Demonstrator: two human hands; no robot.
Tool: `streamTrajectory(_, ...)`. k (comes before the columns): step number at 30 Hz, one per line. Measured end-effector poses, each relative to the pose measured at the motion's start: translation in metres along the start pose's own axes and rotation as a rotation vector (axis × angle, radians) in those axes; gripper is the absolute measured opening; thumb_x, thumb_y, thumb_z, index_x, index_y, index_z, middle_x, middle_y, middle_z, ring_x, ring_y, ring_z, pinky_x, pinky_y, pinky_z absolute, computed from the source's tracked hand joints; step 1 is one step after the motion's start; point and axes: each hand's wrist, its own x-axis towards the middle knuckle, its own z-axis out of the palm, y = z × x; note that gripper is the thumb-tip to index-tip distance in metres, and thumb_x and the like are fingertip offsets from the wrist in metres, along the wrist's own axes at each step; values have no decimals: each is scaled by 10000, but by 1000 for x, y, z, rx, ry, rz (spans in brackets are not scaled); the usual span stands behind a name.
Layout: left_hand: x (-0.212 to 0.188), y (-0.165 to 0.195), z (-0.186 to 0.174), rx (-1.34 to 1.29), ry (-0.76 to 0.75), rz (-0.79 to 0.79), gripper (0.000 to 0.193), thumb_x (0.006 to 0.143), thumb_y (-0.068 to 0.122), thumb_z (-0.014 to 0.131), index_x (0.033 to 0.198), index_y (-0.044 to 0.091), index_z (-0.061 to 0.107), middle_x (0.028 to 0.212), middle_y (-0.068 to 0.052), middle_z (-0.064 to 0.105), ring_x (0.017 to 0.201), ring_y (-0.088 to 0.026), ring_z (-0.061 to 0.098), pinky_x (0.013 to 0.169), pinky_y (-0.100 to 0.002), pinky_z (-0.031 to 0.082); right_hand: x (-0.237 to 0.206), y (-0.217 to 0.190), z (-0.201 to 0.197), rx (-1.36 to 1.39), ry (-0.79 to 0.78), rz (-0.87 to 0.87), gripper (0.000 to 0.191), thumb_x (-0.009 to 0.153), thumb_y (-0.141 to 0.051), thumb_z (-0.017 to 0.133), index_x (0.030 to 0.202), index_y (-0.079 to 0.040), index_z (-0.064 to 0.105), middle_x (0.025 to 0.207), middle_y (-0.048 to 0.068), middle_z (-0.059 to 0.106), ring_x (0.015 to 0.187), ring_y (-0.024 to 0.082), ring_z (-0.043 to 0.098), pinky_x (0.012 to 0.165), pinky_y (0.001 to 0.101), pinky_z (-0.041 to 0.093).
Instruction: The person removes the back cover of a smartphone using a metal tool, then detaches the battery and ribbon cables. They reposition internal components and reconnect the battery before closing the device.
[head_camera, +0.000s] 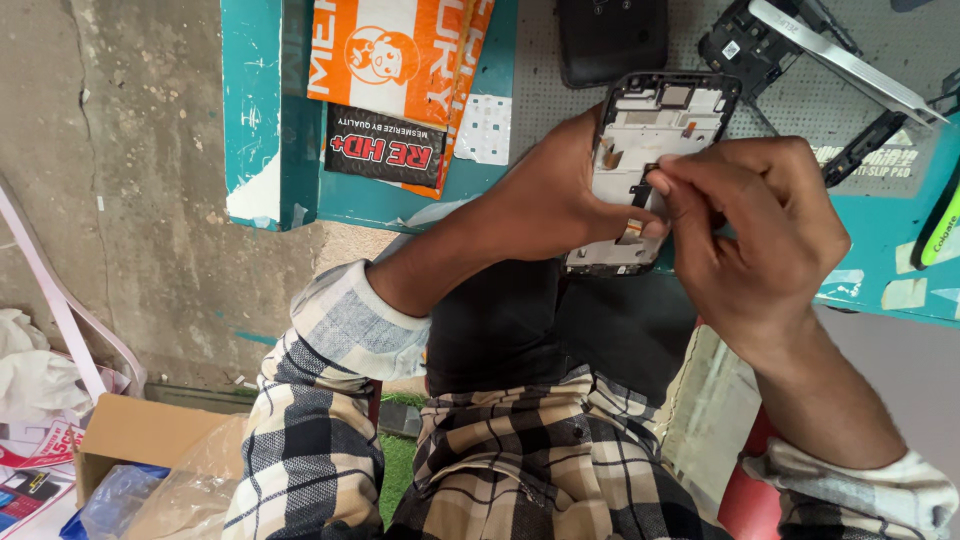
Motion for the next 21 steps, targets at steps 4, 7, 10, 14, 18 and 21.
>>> streamTrajectory(4,0,-1,-1,-72,-18,47,666,855,31,913,1401,15,532,1275,-65,680,1201,-141,637,1116,-349,550,3,-3,-2,-16,-32,-11,168,946,131,850,1057,71,739,992,151,610,746,169,647,590,286,494)
streamTrajectory(7,0,-1,-3,-100,-17,17,604,850,35,917,1349,16,577,1222,-49,703,1150,-133,659,1064,-340,577,3,-4,-5,-12,-69,-22,170,987,126,832,1115,69,735,1044,148,594,799,171,663,618,271,521)
streamTrajectory(10,0,0,-3,-149,-37,44,548,879,24,914,1332,25,606,1171,-37,712,1109,-113,668,1060,-331,582,1,-5,-9,5,-91,-30,195,1010,119,810,1179,69,728,1086,154,580,822,169,676,663,260,551)
streamTrajectory(14,-1,1,-4,-165,-36,44,490,903,5,890,1318,32,630,1169,-37,725,1102,-107,678,1048,-320,584,-1,-5,-10,12,-105,-26,226,1012,112,813,1216,67,726,1098,153,581,820,160,677,652,252,545)
streamTrajectory(18,1,2,-5,-136,-32,44,434,903,-8,872,1279,24,658,1143,-48,740,1077,-112,690,1025,-314,591,-1,-3,-14,-41,-85,-18,241,931,84,822,1161,62,752,1072,135,606,740,153,631,600,282,483)
streamTrajectory(21,2,1,-4,-227,-30,87,430,921,-12,845,1297,34,641,1169,-36,724,1102,-110,683,998,-286,579,-1,-5,-18,-18,-132,-36,270,939,7,862,1182,21,747,1127,103,604,715,116,618,567,241,464)
